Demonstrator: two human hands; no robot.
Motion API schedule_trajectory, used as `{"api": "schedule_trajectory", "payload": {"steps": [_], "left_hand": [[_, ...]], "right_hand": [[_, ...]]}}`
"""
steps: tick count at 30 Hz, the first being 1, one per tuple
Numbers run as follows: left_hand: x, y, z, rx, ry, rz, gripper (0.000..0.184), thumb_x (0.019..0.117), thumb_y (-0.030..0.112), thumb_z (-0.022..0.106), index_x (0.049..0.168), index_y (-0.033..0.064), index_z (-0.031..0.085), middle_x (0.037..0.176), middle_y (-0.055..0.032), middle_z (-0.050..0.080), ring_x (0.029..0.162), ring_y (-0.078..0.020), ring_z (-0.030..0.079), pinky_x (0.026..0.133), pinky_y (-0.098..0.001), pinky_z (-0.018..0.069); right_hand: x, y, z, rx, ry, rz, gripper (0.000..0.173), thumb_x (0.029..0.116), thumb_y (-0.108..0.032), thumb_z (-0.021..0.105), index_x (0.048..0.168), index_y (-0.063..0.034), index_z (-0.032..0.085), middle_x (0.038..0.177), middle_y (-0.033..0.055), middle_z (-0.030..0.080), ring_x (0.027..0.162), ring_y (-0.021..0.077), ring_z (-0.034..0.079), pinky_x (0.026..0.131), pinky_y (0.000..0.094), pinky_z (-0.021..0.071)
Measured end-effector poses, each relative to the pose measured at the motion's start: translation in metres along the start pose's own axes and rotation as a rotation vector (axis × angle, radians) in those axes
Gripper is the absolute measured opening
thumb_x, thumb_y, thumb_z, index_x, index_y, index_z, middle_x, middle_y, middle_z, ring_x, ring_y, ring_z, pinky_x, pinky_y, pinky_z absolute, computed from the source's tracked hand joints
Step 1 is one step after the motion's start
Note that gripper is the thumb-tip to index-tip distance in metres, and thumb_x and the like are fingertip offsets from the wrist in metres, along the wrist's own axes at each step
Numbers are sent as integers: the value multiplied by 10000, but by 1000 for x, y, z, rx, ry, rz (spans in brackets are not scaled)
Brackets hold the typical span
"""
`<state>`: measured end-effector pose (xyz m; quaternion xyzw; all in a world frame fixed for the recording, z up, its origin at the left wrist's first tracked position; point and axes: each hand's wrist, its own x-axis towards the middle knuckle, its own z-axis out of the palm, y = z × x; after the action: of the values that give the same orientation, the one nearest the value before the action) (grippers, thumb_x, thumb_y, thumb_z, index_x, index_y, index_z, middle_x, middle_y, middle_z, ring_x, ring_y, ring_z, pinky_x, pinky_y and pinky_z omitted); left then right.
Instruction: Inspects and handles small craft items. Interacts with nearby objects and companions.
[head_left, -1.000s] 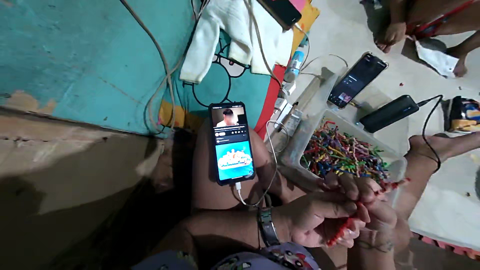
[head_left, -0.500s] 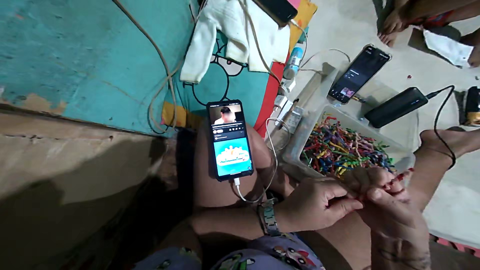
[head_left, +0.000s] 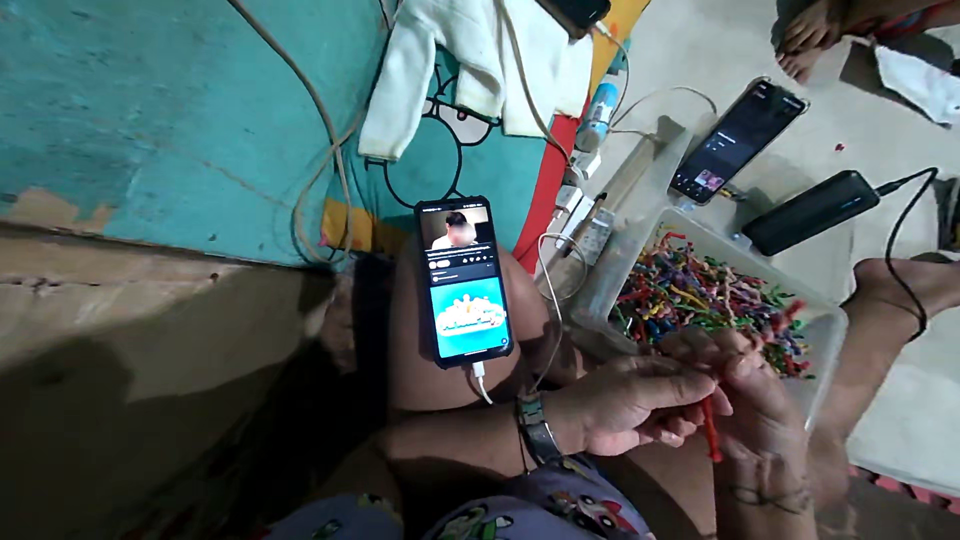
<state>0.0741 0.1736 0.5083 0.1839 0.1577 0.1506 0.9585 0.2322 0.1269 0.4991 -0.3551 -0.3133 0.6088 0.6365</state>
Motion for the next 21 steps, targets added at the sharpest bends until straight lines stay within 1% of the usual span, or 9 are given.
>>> {"api": "schedule_trajectory", "payload": {"steps": [2,4,6,10,12,14,17,19,21], "left_hand": [[0,-1,-2,186,51,149,204,1051,69,478,954,72,657,780,62,627,615,33,536,559,-118,453],[1,-4,-7,544,120,439,133,1009,29,568,966,-45,669,794,4,636,683,36,562,644,-121,474],[2,-5,-11,726,155,613,152,993,33,603,949,-99,665,810,-59,655,730,6,593,699,-150,501],[-3,-1,-4,377,125,315,175,1047,68,486,999,31,650,836,64,639,663,45,556,594,-122,472],[-2,-3,-5,186,87,149,197,1047,88,469,1066,62,664,863,49,662,656,14,569,576,-143,481],[-1,-5,-4,89,31,37,211,1038,122,466,1005,112,674,810,59,644,634,3,559,563,-153,471],[-3,-8,0,165,31,58,188,1017,130,529,947,157,701,770,86,649,623,22,564,564,-142,471],[-4,-11,-1,475,112,240,134,1006,93,579,984,120,708,817,87,686,662,44,596,604,-132,505],[0,-14,-7,885,204,487,116,981,95,622,962,19,708,831,43,692,720,34,635,673,-156,553]], "right_hand": [[5,-1,6,-9,57,-30,62,905,-258,756,918,-198,745,849,-59,704,772,36,666,745,197,561],[8,-2,14,-196,166,-108,72,887,-289,775,863,-266,711,805,-106,678,750,9,646,749,190,555],[9,-5,16,-321,215,-136,90,924,-368,729,913,-282,708,841,-114,697,787,13,661,768,201,564],[3,-11,-1,-309,-124,-9,360,1033,-465,531,1273,-240,675,1227,-71,694,1134,67,641,990,251,520],[-6,-6,-5,-286,-160,-21,289,1024,-403,577,1199,-252,750,1219,-75,724,1141,64,660,1010,263,528],[-11,-1,-8,-218,-116,-88,165,985,-335,652,1066,-270,779,1058,-109,750,1043,37,682,1017,279,526],[-14,0,-4,-95,-34,-110,56,924,-244,721,946,-262,770,932,-121,727,888,-10,668,859,204,550],[-16,1,1,-72,59,-102,47,909,-190,734,906,-233,751,879,-91,710,795,-5,653,732,190,552],[-18,2,4,-146,206,-119,81,900,-117,732,892,-197,725,842,-61,710,747,17,657,689,210,563]]}}
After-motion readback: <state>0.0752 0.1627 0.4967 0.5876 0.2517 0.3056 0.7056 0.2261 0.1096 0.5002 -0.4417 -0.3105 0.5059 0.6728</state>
